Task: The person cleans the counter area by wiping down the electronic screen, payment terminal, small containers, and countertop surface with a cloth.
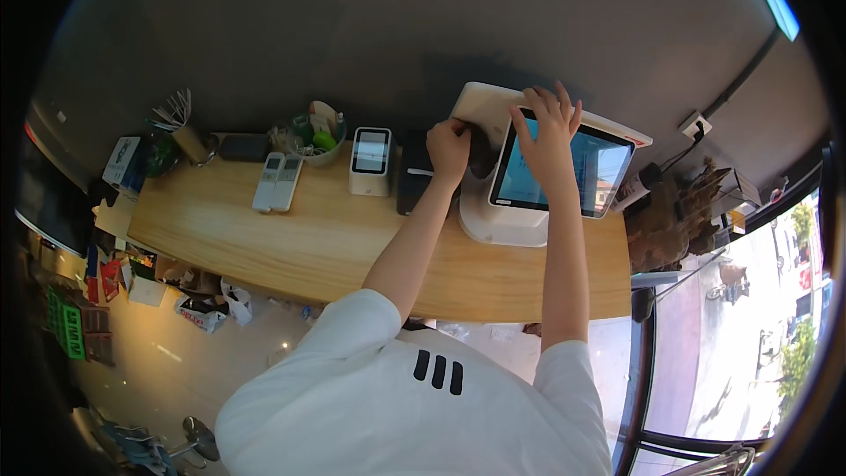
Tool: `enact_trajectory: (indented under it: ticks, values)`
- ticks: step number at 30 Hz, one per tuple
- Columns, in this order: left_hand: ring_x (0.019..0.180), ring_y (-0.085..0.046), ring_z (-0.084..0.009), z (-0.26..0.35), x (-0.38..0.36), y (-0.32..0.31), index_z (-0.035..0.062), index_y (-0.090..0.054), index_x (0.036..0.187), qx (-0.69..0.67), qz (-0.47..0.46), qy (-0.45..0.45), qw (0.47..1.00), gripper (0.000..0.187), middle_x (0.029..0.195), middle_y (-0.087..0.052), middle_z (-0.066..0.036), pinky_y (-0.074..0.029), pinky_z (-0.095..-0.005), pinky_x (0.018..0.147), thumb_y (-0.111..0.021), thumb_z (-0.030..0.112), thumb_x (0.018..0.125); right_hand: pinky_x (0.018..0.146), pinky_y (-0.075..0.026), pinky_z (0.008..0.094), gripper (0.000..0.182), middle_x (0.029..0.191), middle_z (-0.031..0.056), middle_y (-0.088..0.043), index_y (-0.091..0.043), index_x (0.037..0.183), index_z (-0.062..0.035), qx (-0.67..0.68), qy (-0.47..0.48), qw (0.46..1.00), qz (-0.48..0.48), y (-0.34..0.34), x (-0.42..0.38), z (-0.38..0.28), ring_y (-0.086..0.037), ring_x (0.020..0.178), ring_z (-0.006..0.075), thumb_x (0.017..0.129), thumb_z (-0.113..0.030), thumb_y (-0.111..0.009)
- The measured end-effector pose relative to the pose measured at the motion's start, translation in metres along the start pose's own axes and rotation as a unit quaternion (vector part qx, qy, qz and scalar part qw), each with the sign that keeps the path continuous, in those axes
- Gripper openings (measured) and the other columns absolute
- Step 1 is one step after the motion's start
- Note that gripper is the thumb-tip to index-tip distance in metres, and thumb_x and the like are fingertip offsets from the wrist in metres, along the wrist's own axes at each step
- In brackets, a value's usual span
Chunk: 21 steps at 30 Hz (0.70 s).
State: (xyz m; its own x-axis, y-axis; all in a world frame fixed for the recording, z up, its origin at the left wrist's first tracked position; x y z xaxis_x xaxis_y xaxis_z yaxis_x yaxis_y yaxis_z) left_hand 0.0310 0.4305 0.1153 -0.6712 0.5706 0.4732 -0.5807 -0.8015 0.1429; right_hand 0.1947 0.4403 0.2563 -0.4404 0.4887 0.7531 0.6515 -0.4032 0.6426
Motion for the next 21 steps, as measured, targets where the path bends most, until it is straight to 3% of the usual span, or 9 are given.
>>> enact_trajectory:
  ticks: [3, 6, 11, 13, 16, 21]
  values:
    - [0.072, -0.065, -0.0341, -0.003, 0.005, 0.020, -0.0038, -0.068, 0.081, 0.076, 0.032, -0.005, 0.997, 0.011, 0.076, -0.066, -0.020, -0.052, -0.0397, 0.068, -0.066, 0.005, 0.075, 0.111, -0.008, 0.0554, 0.038, 0.121, 0.0117, -0.056, -0.061, 0.112, -0.0051, -0.001, 0.001, 1.000, 0.004, 0.000, 0.001, 0.001, -0.032, 0.133, 0.0330, 0.090, -0.035, -0.058]
    - [0.071, -0.064, -0.0349, -0.017, 0.011, 0.009, -0.0032, -0.067, 0.078, 0.154, -0.003, -0.016, 0.988, 0.009, 0.074, -0.066, -0.019, -0.051, -0.0410, 0.067, -0.067, 0.004, 0.073, 0.112, -0.007, 0.0531, 0.038, 0.123, 0.0108, -0.055, -0.060, 0.115, -0.0059, -0.013, -0.008, 1.000, -0.015, -0.001, -0.001, 0.000, -0.030, 0.134, 0.0311, 0.091, -0.036, -0.056]
    - [0.069, -0.063, -0.0367, -0.024, 0.012, 0.002, -0.0024, -0.066, 0.074, 0.182, 0.014, -0.026, 0.983, 0.007, 0.072, -0.064, -0.020, -0.050, -0.0433, 0.066, -0.066, 0.004, 0.072, 0.113, -0.006, 0.0506, 0.039, 0.125, 0.0096, -0.054, -0.058, 0.118, -0.0068, -0.026, -0.012, 0.999, -0.024, -0.004, -0.001, 0.003, -0.029, 0.135, 0.0287, 0.092, -0.036, -0.055]
    - [0.070, -0.064, -0.0364, -0.036, 0.012, 0.004, -0.0031, -0.066, 0.074, 0.113, 0.015, 0.051, 0.992, 0.008, 0.072, -0.065, -0.020, -0.050, -0.0420, 0.066, -0.065, 0.005, 0.071, 0.111, -0.008, 0.0559, 0.039, 0.121, 0.0112, -0.056, -0.060, 0.114, -0.0049, -0.005, -0.003, 1.000, 0.001, -0.001, 0.000, 0.001, -0.032, 0.133, 0.0328, 0.090, -0.036, -0.058]
    - [0.071, -0.065, -0.0356, -0.026, 0.007, -0.001, -0.0039, -0.067, 0.075, 0.009, 0.029, 0.056, 0.998, 0.011, 0.072, -0.065, -0.021, -0.051, -0.0406, 0.066, -0.064, 0.005, 0.071, 0.111, -0.008, 0.0557, 0.039, 0.121, 0.0110, -0.056, -0.060, 0.115, -0.0052, -0.008, -0.004, 1.000, 0.002, -0.003, 0.000, 0.001, -0.032, 0.132, 0.0328, 0.090, -0.035, -0.058]
    - [0.062, -0.067, -0.0250, -0.001, 0.009, -0.001, -0.0042, -0.068, 0.077, -0.089, 0.026, 0.062, 0.994, 0.015, 0.068, -0.067, -0.016, -0.050, -0.0323, 0.060, -0.072, 0.008, 0.069, 0.111, -0.007, 0.0557, 0.038, 0.121, 0.0108, -0.056, -0.060, 0.115, -0.0063, -0.003, -0.008, 1.000, -0.003, -0.002, 0.000, 0.002, -0.032, 0.133, 0.0329, 0.091, -0.035, -0.056]
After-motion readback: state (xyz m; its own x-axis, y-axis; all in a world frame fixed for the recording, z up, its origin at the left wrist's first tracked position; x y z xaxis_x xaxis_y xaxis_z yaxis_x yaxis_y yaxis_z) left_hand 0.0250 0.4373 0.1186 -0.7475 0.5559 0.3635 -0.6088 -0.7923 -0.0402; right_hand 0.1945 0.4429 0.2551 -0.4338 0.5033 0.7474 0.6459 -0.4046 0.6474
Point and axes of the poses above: each hand's wrist, its own x-axis towards the middle knuckle, its own y-axis out of the back of the hand, z = x × y, the point moved 9 cm from there along x, towards the middle knuckle
